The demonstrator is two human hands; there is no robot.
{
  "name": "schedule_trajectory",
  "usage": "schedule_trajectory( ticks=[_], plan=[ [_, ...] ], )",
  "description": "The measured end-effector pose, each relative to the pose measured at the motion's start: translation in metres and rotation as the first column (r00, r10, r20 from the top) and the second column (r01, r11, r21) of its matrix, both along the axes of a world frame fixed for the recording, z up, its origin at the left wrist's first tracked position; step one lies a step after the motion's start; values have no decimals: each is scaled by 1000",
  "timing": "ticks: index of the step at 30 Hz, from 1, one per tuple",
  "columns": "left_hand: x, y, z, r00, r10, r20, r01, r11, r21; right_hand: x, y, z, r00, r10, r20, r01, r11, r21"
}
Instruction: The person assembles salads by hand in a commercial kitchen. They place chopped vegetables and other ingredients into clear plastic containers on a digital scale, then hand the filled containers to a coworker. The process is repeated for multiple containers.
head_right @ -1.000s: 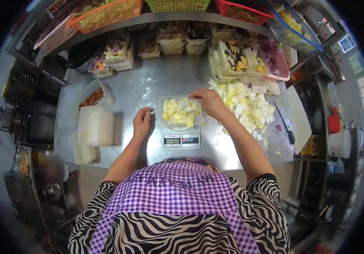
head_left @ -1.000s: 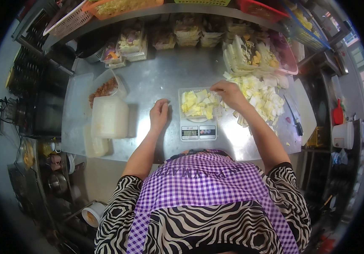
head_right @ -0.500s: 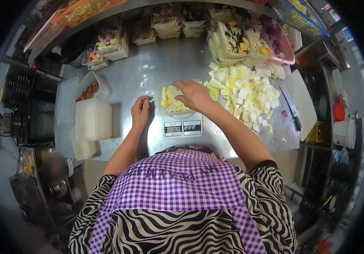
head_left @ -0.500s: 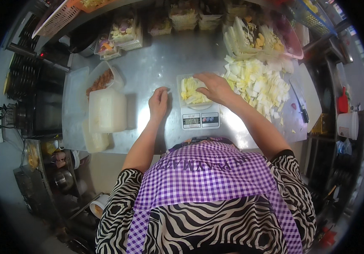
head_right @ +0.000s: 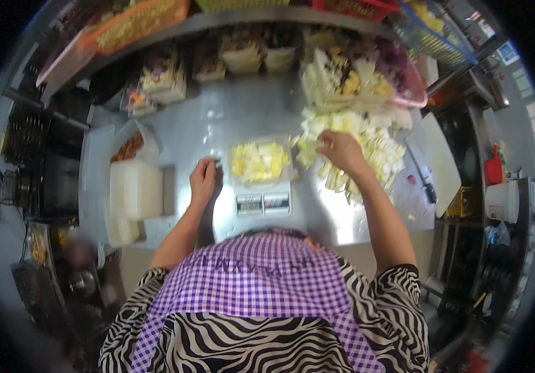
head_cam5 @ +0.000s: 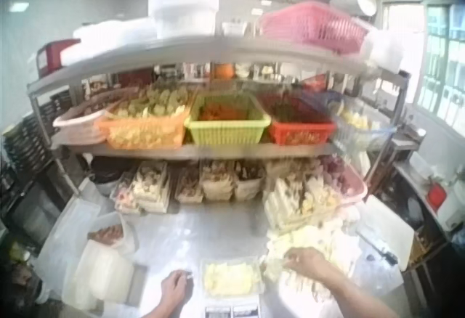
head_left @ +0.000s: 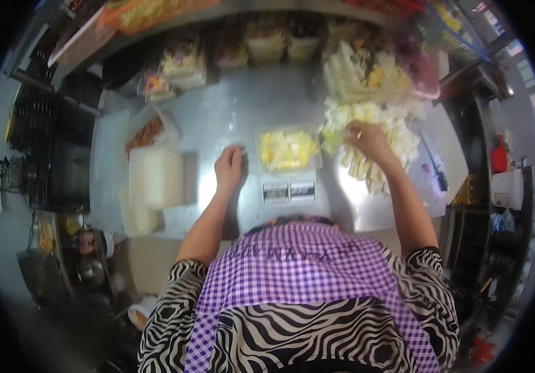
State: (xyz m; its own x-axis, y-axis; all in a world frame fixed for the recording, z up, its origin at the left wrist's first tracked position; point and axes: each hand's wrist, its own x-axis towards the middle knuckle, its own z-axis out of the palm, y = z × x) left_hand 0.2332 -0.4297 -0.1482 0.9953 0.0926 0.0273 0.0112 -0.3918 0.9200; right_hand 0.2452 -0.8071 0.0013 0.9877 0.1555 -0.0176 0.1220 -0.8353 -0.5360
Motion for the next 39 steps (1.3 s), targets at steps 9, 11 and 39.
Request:
schedule_trajectory(
  ticks=[9,11,39],
  plan=[
    [1,5,-12,998,60,-14,-60,995,-79,146,-23,229,741,34,671,-85,995,44],
    [3,0,-7,999,51,-14,-52,995,-90,187,-31,272,868,-51,494,20,997,68],
    [-3,-3,10,997,68,37,-67,997,-28,242,-29,275,968,-247,-42,189,609,771]
  ],
)
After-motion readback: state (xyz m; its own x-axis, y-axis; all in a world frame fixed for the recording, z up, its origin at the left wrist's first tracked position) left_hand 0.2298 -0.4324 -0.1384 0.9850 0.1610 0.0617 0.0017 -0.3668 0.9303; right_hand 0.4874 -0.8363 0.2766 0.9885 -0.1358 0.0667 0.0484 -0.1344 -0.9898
